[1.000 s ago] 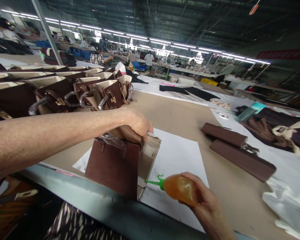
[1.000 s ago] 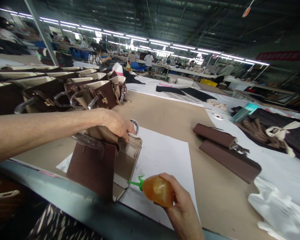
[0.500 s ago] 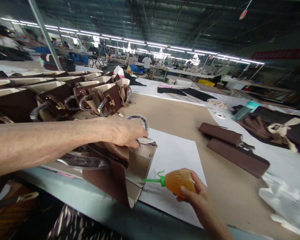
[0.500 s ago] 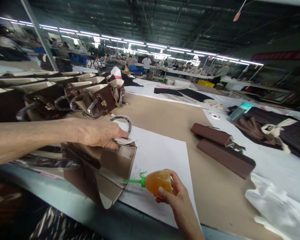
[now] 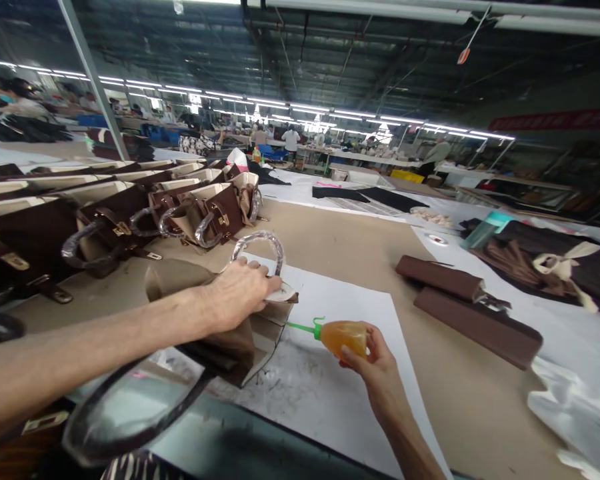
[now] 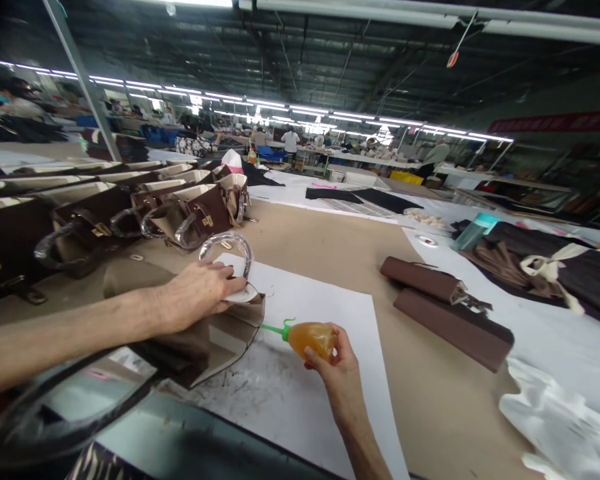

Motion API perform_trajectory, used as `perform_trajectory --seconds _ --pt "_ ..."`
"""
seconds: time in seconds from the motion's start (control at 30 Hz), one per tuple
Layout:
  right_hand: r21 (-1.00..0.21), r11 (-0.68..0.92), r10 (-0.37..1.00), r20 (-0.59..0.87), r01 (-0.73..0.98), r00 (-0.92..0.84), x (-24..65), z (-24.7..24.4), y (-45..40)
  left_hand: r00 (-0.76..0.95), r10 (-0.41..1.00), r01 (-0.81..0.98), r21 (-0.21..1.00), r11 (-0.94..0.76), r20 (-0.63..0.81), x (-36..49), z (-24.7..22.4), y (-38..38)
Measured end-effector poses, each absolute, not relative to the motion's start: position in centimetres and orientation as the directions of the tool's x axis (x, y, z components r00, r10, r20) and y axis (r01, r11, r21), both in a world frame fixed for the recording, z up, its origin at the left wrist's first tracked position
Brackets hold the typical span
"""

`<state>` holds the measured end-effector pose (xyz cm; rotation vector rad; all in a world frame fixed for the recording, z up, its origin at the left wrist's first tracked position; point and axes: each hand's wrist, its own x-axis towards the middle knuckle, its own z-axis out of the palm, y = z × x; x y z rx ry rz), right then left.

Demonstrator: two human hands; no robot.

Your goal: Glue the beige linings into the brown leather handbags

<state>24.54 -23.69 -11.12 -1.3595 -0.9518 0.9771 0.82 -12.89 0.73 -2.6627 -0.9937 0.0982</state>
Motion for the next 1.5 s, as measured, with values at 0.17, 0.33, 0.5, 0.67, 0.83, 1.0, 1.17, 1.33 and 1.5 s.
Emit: perform_trajectory --seconds 0.17,0.33,0.5,0.67,0.83,1.0,1.17,1.33,1.5 --pt "-0.999 -0.018 0.955 -0.004 0.047 0.296 24.4 -12.2 -22.7 0.700 0.711 0.701 -0.244 -0.670 0.062 0.4 -0.8 -14.6" --pt "-0.995 -0.030 0.952 -0.001 0.092 0.307 24.3 -13.3 -21.4 0.706 0.707 0.699 -0.198 -0.687 0.040 -0.2 -0.7 -15.4" --pt "-0.995 -0.040 0.961 -0.014 0.088 0.275 24.1 -13.3 -20.7 0.723 0.690 0.687 -0.161 -0.709 0.046 -0.7 -1.2 -15.6" --pt "-0.996 -0.050 0.975 -0.033 0.069 0.220 24.0 -12.8 -21.1 0.735 0.675 0.675 -0.152 -0.722 0.058 -1.1 -1.6 -15.7" --pt "-0.996 -0.075 0.981 -0.066 0.043 0.184 24.0 -12.4 -21.8 0.729 0.684 0.682 -0.133 -0.720 0.035 -1.2 -1.5 -15.9" --pt "-0.992 -0.125 0.979 -0.122 0.011 0.161 23.8 -12.2 -22.2 0.727 0.685 0.684 -0.116 -0.720 0.034 -1.3 -1.6 -16.2" --pt "-0.991 -0.134 0.977 -0.134 -0.015 0.168 24.0 -12.5 -22.3 0.728 0.684 0.684 -0.111 -0.721 0.041 -1.6 -1.7 -16.5" --pt "-0.986 -0.161 0.971 -0.164 -0.030 0.173 23.8 -12.9 -22.8 0.722 0.691 0.690 -0.112 -0.715 0.034 -1.5 -1.6 -16.7" --pt "-0.983 -0.175 0.968 -0.183 -0.061 0.170 23.5 -13.2 -23.4 0.707 0.707 0.703 -0.079 -0.706 -0.019 -1.4 -1.3 -16.9"
